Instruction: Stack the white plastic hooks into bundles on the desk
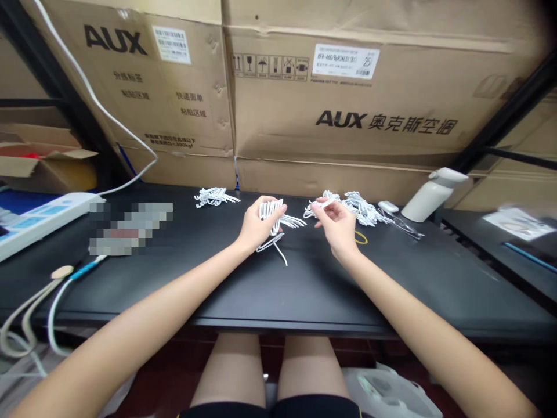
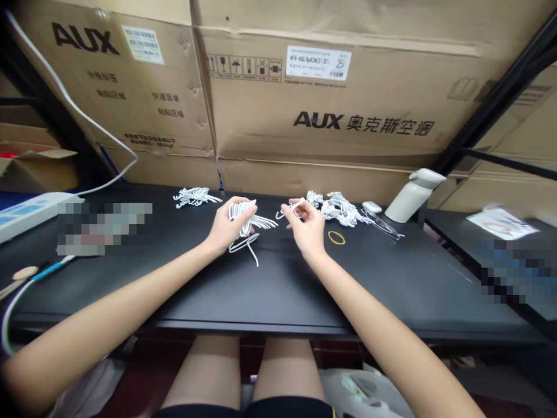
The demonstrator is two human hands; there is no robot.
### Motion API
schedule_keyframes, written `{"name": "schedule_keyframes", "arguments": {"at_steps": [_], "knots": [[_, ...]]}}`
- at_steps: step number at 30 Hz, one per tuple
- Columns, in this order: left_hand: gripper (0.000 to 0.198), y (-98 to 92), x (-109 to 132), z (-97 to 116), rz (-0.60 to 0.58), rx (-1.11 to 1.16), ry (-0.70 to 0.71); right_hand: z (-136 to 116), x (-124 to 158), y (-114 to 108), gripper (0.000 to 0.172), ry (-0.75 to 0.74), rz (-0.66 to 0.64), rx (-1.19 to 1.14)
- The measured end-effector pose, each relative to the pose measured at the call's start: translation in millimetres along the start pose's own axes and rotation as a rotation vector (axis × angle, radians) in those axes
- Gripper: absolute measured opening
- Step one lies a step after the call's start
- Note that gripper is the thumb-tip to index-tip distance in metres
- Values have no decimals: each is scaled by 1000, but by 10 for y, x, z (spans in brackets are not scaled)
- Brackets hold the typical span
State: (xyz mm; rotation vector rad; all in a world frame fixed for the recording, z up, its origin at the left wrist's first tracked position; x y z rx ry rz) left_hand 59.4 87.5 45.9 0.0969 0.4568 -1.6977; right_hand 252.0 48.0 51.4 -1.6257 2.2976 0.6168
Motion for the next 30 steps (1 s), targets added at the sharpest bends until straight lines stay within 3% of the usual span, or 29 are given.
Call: {"name": "schedule_keyframes", "arguments": {"at_steps": [5,12,17,30], "knots": [[38,35,32,39,-27,-30,22,-88,38,62,32,-16,-11,-84],[37,61,59,113,-35,-124,102,-5,137,270,30,106,-188,-54],[38,50,73,163,-24,-212,144,-2,220,398,33,114,-312,-44],[35,60,127,275,-30,-348,267,22,249,433,34,106,-374,-4]]}}
Point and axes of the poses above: each hand's wrist, its own x-axis away from the middle knuckle, its own y-axis out of the palm, z = x × y, the point moved 9 cm from there along -x, towards the middle knuckle, and after that the axes turned 15 degrees about -x, right-handed, at the moved point
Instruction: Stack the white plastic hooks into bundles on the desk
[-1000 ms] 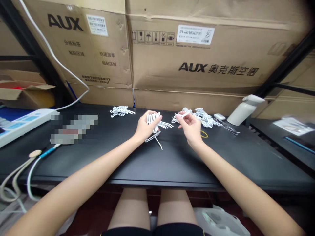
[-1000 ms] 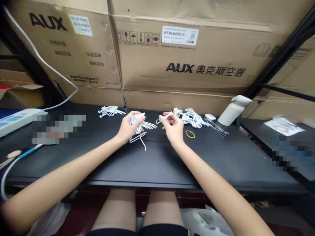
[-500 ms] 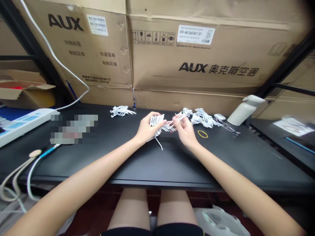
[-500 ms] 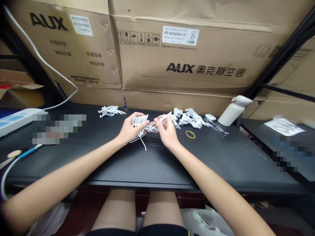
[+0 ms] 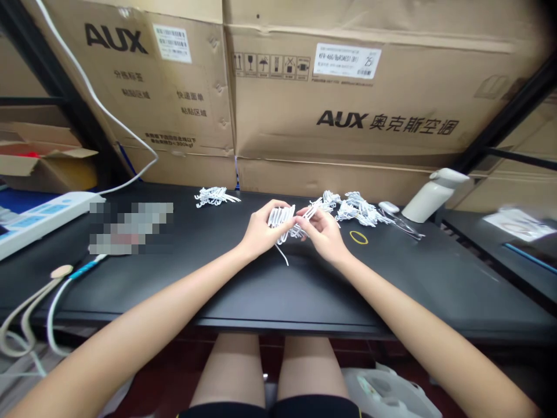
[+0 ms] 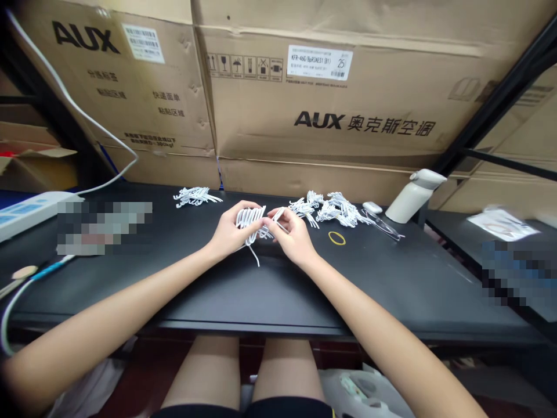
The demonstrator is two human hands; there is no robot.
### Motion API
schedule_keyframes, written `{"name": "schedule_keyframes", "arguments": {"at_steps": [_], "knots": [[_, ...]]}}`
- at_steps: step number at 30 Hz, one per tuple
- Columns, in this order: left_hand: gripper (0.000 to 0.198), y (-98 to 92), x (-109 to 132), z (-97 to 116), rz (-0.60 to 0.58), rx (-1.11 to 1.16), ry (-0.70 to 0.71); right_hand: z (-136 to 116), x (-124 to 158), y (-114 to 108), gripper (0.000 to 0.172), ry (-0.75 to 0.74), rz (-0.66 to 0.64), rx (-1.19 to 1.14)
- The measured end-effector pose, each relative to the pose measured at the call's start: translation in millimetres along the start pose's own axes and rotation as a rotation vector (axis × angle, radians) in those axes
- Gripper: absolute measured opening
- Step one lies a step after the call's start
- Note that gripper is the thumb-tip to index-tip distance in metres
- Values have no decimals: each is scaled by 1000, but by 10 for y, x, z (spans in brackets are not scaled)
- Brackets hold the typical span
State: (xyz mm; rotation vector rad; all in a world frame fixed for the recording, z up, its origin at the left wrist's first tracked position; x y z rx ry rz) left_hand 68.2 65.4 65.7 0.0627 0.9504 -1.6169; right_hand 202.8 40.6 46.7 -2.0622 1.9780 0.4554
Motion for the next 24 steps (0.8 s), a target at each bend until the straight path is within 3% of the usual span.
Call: {"name": "schedule_keyframes", "arguments": {"at_steps": [10,24], "knots": [[33,8,5,5,-2,7,-8,-40,104,241,44,36,-220,121],[31,21,10,-6,-13,17,-4,-48,97,150,50,18,-140,279]]}}
Point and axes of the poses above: each hand's wrist, its own x-axis away from the middle knuckle, its own y-axis out of the palm, z = x × y, the point moved 9 cm from there along -x, towards the middle knuckle, and after that the axes turned 15 degrees about -x, right-handed, at the moved point
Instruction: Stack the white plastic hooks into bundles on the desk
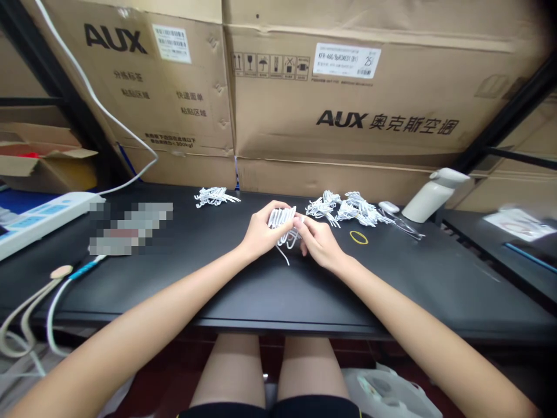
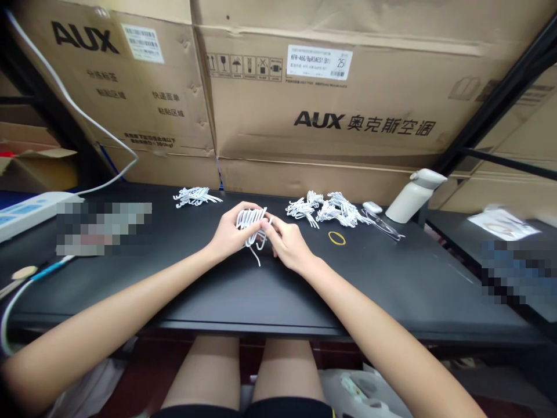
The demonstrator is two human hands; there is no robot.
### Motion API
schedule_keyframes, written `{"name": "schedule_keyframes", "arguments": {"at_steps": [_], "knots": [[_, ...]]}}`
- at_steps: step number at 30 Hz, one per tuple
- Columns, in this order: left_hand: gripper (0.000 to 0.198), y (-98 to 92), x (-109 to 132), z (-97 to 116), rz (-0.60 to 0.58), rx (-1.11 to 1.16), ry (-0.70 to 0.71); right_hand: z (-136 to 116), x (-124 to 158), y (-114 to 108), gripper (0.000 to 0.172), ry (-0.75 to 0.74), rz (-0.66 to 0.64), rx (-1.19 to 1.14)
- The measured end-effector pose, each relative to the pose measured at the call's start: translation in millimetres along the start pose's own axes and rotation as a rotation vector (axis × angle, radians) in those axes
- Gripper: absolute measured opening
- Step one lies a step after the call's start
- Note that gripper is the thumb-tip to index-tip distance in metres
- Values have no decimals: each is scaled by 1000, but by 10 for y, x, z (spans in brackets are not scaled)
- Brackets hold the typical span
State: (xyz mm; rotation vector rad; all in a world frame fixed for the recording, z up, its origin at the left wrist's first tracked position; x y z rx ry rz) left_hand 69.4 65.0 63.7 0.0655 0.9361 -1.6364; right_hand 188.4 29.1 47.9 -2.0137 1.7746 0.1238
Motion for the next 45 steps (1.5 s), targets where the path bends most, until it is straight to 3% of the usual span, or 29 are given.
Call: {"name": "schedule_keyframes", "arguments": {"at_steps": [5,14,20,45], "knots": [[33,6,3,5,5,3,-2,-94,12,-48,44,-78,43,70],[36,5,-13,-30,28,27,-25,-150,20,34,29,-203,-85,35],[35,-2,-12,-28,29,11,-25,-182,16,60,17,-219,-90,100],[35,-31,-24,-27,51,-15,-22,-150,26,84,26,-225,-70,136]]}}
Point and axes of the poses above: each hand's wrist, its own x-axis away from the middle knuckle, its own y-axis out of the palm, z = x × y, the point moved 9 cm from there along -x, towards the middle knuckle, and after that the axes turned 15 degrees about -x, right-handed, at the moved point
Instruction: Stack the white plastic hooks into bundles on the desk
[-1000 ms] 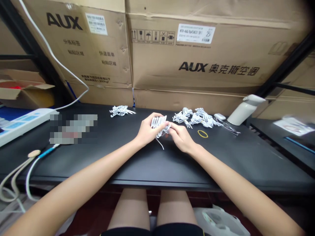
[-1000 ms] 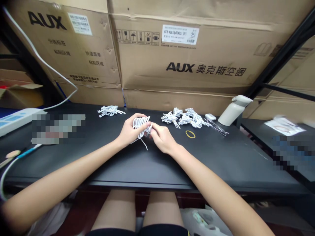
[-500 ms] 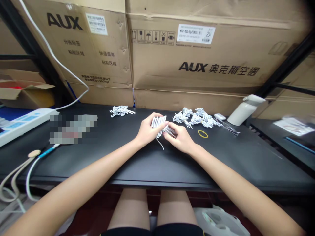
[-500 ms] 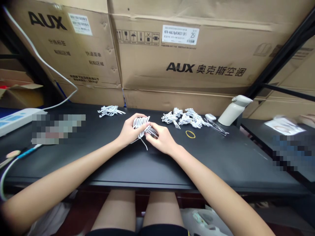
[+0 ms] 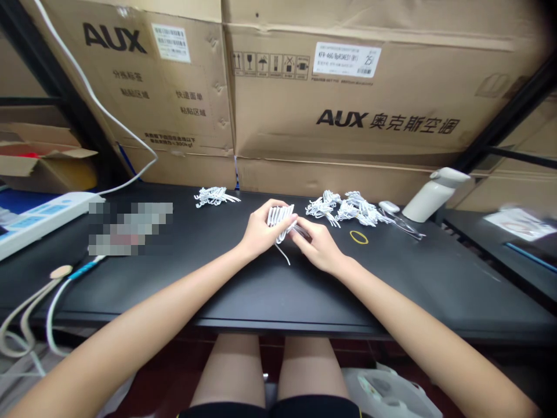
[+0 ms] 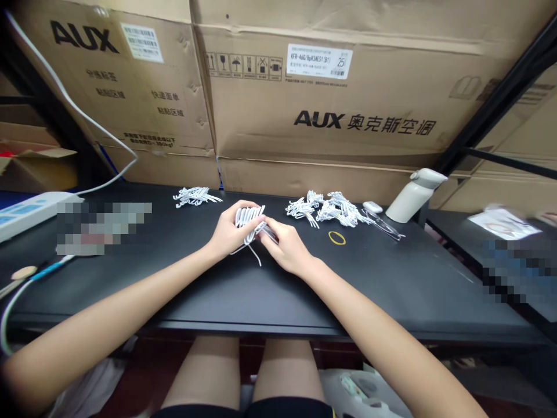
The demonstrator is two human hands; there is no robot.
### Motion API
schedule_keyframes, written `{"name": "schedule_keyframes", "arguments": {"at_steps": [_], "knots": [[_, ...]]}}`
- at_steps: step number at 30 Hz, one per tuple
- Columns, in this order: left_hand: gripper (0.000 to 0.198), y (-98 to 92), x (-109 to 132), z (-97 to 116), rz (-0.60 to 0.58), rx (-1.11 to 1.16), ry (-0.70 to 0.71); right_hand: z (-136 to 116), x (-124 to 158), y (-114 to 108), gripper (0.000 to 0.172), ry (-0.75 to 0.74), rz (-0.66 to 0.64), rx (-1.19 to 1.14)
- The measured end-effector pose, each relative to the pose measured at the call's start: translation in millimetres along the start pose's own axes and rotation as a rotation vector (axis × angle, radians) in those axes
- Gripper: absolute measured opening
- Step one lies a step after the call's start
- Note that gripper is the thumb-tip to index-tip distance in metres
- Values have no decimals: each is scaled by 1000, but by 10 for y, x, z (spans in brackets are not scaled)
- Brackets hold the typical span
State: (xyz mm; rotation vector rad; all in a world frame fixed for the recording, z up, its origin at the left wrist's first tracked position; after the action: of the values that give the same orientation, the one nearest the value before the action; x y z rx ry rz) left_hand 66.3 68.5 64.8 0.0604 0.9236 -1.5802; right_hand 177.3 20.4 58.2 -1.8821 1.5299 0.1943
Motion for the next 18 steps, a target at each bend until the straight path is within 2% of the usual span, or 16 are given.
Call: {"name": "schedule_keyframes", "arguments": {"at_steps": [10,18], "knots": [[34,-20,-8,-11,21,51,-22,31,11,-53,29,0,76,-47],[33,-34,-7,4,30,53,-25,46,15,-53,27,21,84,-63]]}}
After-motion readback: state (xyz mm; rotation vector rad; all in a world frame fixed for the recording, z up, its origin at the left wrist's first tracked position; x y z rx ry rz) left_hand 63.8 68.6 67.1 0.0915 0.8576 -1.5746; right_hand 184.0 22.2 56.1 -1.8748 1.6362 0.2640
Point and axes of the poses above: each hand's wrist, its own x-axis away from the middle knuckle, its own y-axis out of the palm, z = x × y, the point moved 9 cm from there along -x, towards the middle knuckle, and after that the axes turned 15 degrees about -x, right-handed, at the moved point
